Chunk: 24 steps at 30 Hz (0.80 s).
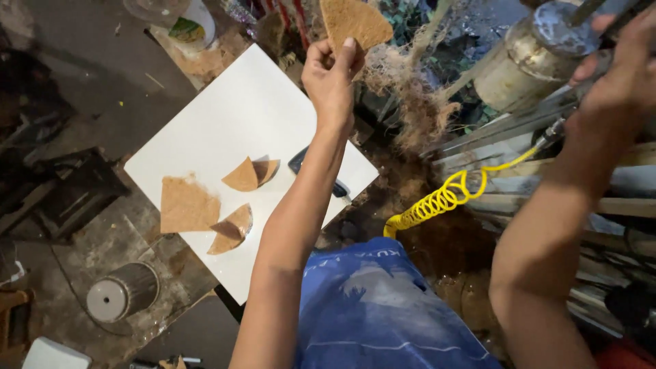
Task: The person uses a heat gun to warm and soften triangular pieces of a fibrous brown material, then folds and shapes them by hand into curved forms. The person repeats this process on multiple pieces, occasionally using a spray nozzle to apply moisture before reheating.
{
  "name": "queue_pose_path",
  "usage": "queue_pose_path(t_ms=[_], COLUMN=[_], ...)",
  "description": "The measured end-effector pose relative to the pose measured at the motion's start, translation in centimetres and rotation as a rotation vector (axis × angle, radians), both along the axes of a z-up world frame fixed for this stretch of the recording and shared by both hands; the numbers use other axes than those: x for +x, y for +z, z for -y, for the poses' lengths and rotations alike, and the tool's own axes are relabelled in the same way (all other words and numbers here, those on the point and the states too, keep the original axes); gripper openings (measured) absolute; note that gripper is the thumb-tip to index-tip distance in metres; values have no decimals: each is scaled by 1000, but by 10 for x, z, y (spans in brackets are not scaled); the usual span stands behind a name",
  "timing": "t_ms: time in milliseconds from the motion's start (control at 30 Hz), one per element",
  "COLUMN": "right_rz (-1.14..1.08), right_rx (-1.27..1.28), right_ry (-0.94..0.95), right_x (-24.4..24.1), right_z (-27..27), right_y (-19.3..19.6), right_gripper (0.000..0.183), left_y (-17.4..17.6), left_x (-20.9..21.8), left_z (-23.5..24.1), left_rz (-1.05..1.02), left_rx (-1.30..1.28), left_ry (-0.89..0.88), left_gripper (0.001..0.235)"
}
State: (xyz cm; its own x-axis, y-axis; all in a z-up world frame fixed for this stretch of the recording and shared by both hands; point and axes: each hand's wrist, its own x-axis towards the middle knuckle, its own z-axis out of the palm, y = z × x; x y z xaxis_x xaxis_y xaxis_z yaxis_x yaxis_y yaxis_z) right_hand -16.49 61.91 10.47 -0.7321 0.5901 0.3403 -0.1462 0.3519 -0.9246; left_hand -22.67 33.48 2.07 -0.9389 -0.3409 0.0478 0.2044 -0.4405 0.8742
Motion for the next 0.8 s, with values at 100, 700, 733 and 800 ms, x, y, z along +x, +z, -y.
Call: queue_pose_path(t_ms=[100,700,733,800], right_rz=[-163,314,311,267], right_rx=[60,176,175,93], right_ry=[27,331,332,398], right_x=[4,88,89,96], right_z=[-2,78,76,71], right_y=[-7,-50,-46,-39], right_gripper=[41,31,31,36], left_y=[-6,0,-5,-17], left_x=[-4,3,0,-3], left_z=[-4,-18,-12,-1], left_rz=[-41,-174,-177,-161], left_rx=[44,-66,-68,134], left_ry=[7,-179,-178,-436], left_gripper=[16,24,24,18])
